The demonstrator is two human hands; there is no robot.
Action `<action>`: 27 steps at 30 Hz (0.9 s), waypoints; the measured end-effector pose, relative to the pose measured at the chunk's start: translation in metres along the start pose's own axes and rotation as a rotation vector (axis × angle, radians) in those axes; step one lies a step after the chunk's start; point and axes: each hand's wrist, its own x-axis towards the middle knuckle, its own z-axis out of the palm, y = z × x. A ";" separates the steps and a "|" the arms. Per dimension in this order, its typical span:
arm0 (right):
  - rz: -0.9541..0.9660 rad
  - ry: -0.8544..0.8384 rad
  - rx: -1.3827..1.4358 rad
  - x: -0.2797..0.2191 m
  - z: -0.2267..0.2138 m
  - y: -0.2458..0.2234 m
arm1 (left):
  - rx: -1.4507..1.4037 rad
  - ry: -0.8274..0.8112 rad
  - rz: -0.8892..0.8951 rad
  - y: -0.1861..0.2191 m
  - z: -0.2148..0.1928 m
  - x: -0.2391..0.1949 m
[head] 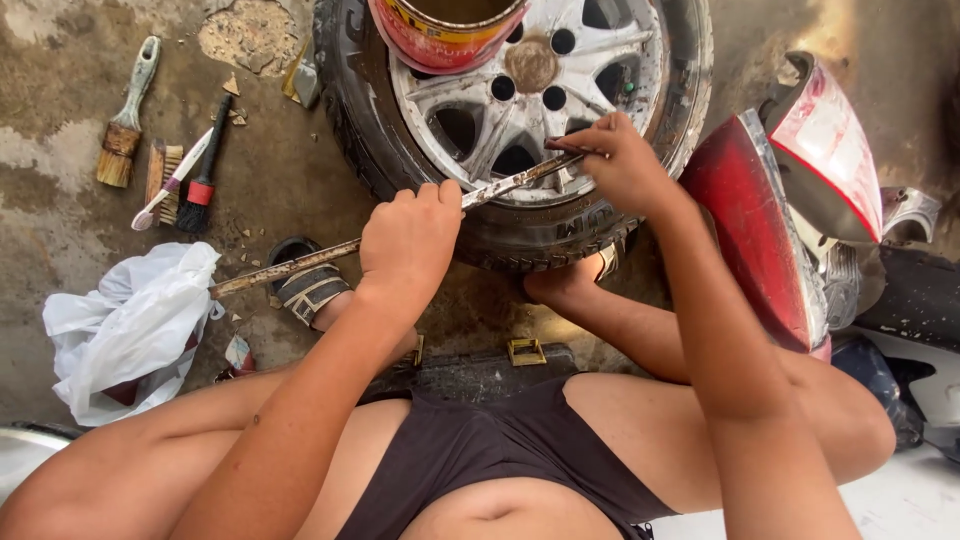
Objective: Sanding the outer edge of a car wheel rim using a metal file to remove rust and debris.
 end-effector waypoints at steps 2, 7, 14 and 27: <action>0.050 -0.105 0.077 0.005 -0.017 -0.011 | 0.006 -0.016 0.011 -0.001 0.001 -0.002; 0.180 -0.398 -0.053 0.029 -0.039 -0.049 | 0.005 -0.010 0.008 -0.002 0.002 -0.002; 0.154 -0.576 -0.250 0.045 -0.038 -0.028 | 0.002 -0.066 -0.049 -0.004 -0.002 -0.001; 0.004 -0.360 0.043 0.033 -0.020 0.023 | 0.016 -0.015 -0.040 -0.004 -0.003 0.000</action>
